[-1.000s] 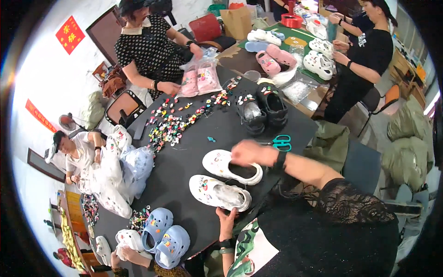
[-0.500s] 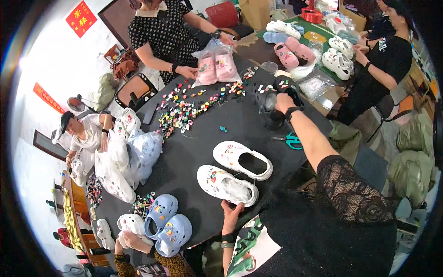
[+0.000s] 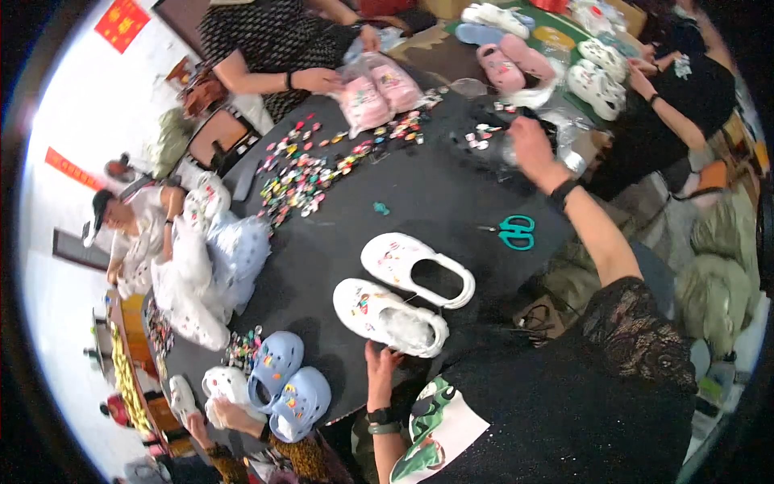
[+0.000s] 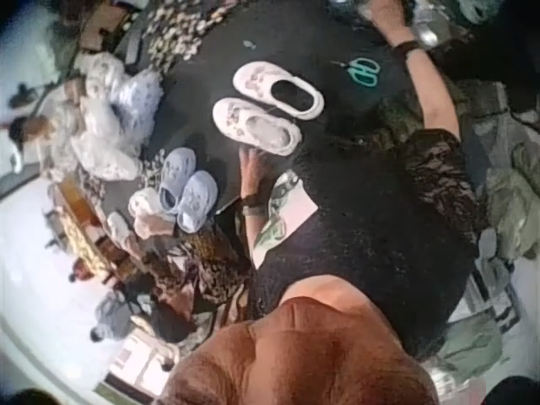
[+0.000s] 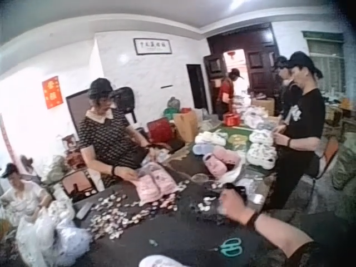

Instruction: The recorder is attaching decorative charms to rubber clogs at a manufacturing or assembly station.

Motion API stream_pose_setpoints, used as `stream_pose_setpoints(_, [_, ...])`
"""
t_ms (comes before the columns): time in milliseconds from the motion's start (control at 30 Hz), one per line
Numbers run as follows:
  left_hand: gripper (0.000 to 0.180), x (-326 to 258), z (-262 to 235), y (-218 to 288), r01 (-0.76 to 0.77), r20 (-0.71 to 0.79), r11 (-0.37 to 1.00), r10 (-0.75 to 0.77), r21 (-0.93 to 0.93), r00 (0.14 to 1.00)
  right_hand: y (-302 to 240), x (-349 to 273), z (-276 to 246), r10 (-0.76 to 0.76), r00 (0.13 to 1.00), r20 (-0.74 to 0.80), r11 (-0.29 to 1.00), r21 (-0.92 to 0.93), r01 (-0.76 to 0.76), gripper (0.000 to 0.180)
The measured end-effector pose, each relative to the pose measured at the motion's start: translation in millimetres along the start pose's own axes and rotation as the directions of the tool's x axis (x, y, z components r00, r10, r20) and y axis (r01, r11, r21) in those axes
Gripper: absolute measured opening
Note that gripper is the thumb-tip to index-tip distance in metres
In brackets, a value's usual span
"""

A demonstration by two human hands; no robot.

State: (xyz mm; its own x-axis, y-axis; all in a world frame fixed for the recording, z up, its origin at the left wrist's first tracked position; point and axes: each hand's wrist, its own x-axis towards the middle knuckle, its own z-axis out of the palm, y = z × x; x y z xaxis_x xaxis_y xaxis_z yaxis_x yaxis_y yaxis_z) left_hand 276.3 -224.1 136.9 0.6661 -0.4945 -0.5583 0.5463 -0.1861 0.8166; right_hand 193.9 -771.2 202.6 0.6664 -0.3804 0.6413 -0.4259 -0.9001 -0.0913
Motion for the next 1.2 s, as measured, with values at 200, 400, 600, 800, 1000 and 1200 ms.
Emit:
stream_pose_setpoints(200, [0.065,13,45,35,-0.098,0.001,0.995,0.098,0.014,0.995,-85,-131,-18,-0.168,0.802,0.574,0.96,0.278,0.002,0.043])
stream_pose_setpoints(400, [0.058,58,72,47,-0.125,0.085,0.992,0.124,0.005,0.989,-91,-169,-13,-0.053,0.792,0.608,0.978,0.193,-0.082,0.033])
stream_pose_setpoints(600, [0.042,110,137,78,-0.142,0.17,0.981,0.118,0.136,0.978,-74,-188,-30,0.001,0.847,0.532,0.995,0.082,-0.053,0.032])
stream_pose_setpoints(800, [0.041,149,189,100,-0.11,0.216,0.99,0.089,0.088,0.972,-75,-199,-44,-0.046,0.858,0.512,0.971,0.226,-0.083,0.032])
stream_pose_setpoints(1000, [0.026,154,198,103,-0.148,0.185,0.986,0.131,0.083,0.974,-71,-211,-22,-0.048,0.909,0.413,0.974,0.22,-0.049,0.031])
stream_pose_setpoints(1200, [0.033,149,151,45,-0.492,0.195,0.655,0.474,0.573,0.858,-71,-199,-25,-0.048,0.827,0.56,0.991,0.128,-0.029,0.025])
